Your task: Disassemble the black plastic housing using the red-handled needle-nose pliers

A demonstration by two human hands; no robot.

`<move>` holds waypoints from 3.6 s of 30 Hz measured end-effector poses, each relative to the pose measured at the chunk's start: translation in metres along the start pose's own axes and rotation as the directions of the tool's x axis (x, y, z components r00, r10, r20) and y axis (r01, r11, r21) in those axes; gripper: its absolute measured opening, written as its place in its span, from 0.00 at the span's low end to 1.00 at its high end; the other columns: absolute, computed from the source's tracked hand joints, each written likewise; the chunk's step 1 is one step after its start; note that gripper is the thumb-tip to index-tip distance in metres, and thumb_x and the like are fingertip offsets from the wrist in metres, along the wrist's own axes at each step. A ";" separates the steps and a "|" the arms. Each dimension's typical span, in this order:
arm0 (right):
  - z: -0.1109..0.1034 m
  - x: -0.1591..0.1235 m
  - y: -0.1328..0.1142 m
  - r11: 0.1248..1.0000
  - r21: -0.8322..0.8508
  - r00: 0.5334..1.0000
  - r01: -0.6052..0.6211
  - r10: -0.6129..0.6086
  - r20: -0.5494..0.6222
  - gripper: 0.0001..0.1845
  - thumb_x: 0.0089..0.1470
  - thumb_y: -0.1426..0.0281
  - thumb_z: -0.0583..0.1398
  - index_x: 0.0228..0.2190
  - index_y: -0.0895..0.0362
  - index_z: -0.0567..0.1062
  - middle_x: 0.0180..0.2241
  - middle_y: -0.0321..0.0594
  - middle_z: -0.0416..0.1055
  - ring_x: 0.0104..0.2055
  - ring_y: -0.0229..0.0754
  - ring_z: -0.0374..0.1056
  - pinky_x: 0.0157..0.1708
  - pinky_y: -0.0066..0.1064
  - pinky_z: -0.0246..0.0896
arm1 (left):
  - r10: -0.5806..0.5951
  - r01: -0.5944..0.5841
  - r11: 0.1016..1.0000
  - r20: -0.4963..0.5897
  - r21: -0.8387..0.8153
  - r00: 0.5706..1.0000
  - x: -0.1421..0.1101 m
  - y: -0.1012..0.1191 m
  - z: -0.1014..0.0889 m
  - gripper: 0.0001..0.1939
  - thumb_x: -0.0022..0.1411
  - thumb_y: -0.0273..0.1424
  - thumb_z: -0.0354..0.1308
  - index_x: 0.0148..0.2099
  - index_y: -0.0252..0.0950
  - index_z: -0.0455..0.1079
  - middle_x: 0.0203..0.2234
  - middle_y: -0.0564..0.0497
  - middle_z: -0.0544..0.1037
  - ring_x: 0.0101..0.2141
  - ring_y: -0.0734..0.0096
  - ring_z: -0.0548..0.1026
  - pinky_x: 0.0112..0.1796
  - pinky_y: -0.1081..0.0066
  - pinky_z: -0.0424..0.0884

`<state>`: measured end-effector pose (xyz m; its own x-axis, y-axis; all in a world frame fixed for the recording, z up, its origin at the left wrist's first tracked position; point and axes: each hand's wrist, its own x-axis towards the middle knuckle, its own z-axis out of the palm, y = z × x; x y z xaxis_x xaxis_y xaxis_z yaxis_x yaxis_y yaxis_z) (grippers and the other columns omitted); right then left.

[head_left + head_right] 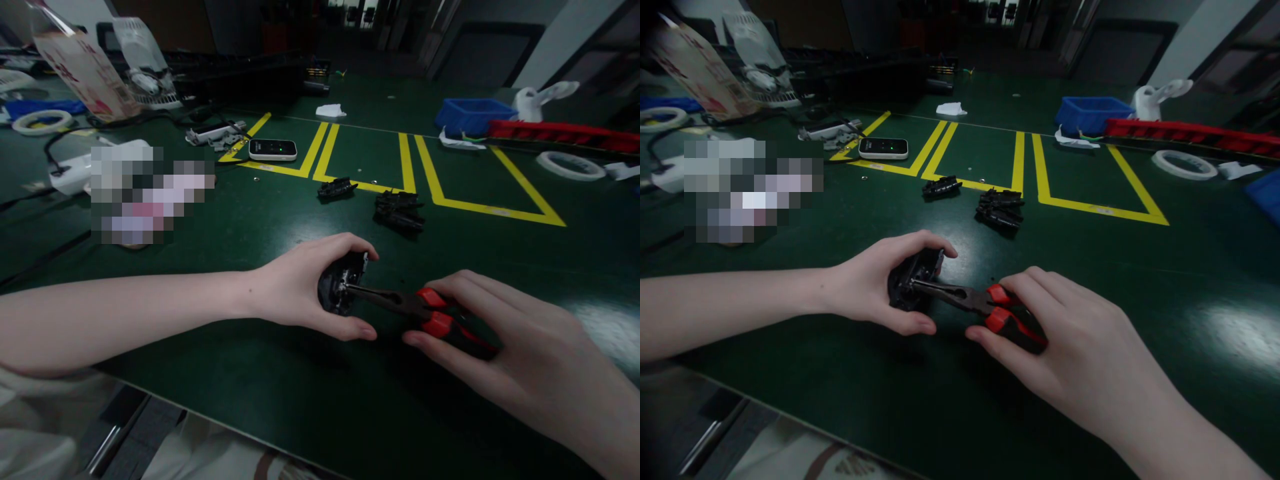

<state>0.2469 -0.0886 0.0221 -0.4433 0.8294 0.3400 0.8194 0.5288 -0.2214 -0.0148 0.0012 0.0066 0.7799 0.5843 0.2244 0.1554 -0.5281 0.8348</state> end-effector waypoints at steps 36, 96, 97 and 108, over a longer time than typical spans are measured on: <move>0.002 0.003 0.004 0.986 -0.140 0.995 0.090 -0.095 -0.031 0.20 0.67 0.49 0.55 0.37 0.52 0.73 0.29 0.39 0.75 0.24 0.42 0.73 0.18 0.32 0.66 | -0.006 0.053 0.951 0.151 -0.304 0.989 0.001 -0.010 -0.005 0.44 0.59 0.31 0.71 0.72 0.37 0.56 0.68 0.34 0.67 0.66 0.45 0.70 0.60 0.50 0.73; 0.034 0.040 0.044 0.932 -0.318 0.945 0.173 -0.248 -0.213 0.07 0.62 0.68 0.61 0.35 0.52 0.66 0.30 0.39 0.71 0.30 0.44 0.69 0.26 0.35 0.64 | 0.020 0.008 0.976 0.126 -0.216 0.992 0.005 -0.009 -0.008 0.24 0.64 0.32 0.68 0.59 0.31 0.69 0.52 0.43 0.79 0.51 0.62 0.78 0.53 0.64 0.74; 0.034 0.040 0.043 0.930 -0.321 0.944 0.178 -0.254 -0.211 0.06 0.62 0.67 0.61 0.35 0.52 0.66 0.29 0.39 0.71 0.29 0.43 0.68 0.26 0.35 0.63 | 0.002 0.024 0.978 0.124 -0.205 0.992 0.004 -0.009 -0.008 0.25 0.63 0.31 0.68 0.59 0.32 0.68 0.52 0.43 0.79 0.50 0.62 0.79 0.52 0.63 0.74; 0.033 0.039 0.037 0.924 -0.338 0.950 0.179 -0.252 -0.185 0.04 0.62 0.67 0.59 0.35 0.54 0.71 0.33 0.44 0.75 0.33 0.47 0.70 0.30 0.37 0.63 | -0.036 0.053 0.979 0.086 -0.199 0.996 0.003 -0.005 -0.005 0.19 0.63 0.35 0.69 0.52 0.36 0.67 0.45 0.48 0.79 0.43 0.65 0.78 0.44 0.66 0.73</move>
<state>0.2480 -0.0303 -0.0031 -0.5604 0.6215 0.5475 0.8005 0.5760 0.1655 -0.0163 0.0091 0.0060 0.8229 0.5480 0.1499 0.0729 -0.3635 0.9287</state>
